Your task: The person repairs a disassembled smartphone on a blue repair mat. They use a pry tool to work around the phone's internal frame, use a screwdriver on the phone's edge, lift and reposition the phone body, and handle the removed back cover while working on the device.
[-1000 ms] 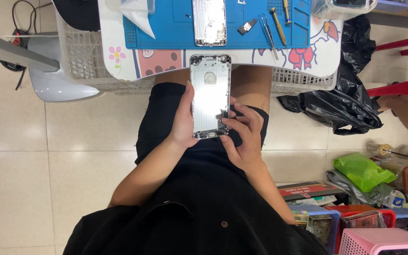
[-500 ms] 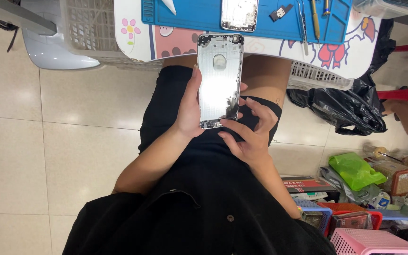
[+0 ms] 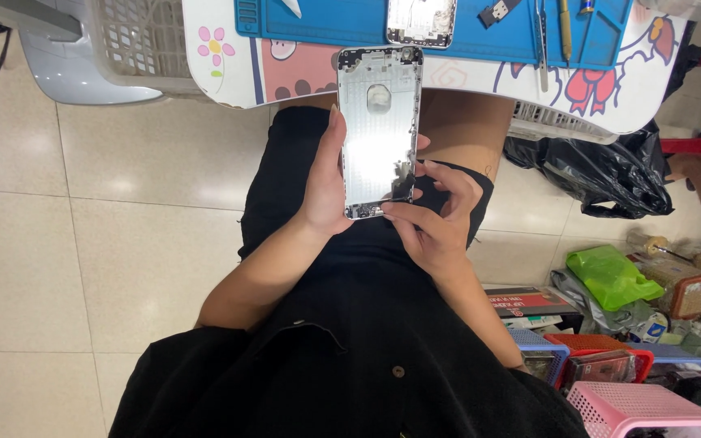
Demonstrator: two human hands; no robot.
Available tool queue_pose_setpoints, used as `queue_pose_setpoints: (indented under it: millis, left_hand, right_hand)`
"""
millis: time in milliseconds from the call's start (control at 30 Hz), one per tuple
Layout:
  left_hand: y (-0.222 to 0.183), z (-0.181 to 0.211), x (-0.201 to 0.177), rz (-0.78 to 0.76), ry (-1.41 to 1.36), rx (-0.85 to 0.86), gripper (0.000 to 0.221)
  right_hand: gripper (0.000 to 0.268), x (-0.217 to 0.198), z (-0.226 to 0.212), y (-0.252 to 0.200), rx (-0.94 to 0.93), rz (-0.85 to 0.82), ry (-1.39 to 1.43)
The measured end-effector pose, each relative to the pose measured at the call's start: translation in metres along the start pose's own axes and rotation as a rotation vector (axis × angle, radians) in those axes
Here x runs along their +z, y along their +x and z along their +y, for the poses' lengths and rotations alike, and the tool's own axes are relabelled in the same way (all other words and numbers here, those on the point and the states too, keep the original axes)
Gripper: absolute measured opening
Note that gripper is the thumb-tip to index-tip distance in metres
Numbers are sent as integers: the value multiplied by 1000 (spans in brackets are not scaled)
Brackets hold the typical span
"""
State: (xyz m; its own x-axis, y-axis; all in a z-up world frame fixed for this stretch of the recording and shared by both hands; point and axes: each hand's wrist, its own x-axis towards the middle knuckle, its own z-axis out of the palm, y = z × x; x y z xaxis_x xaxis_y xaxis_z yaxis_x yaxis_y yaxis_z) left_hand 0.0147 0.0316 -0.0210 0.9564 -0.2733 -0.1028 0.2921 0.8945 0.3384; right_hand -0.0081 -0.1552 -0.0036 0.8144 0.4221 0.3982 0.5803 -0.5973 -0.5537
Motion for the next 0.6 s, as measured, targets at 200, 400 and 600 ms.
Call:
queue_pose_setpoints:
  millis: [200,400,600]
  left_hand:
    - [6,7,-2,29,-18,-31,82]
    - [7,20,-7,10,368,-81,68]
    - [-14,9,-40,60,641,-119,49]
  right_hand:
    - [25,1,6,11,19,-14,49]
    - [23,6,20,20,-12,-5,39]
    - [20,16,36,22,-9,4,138]
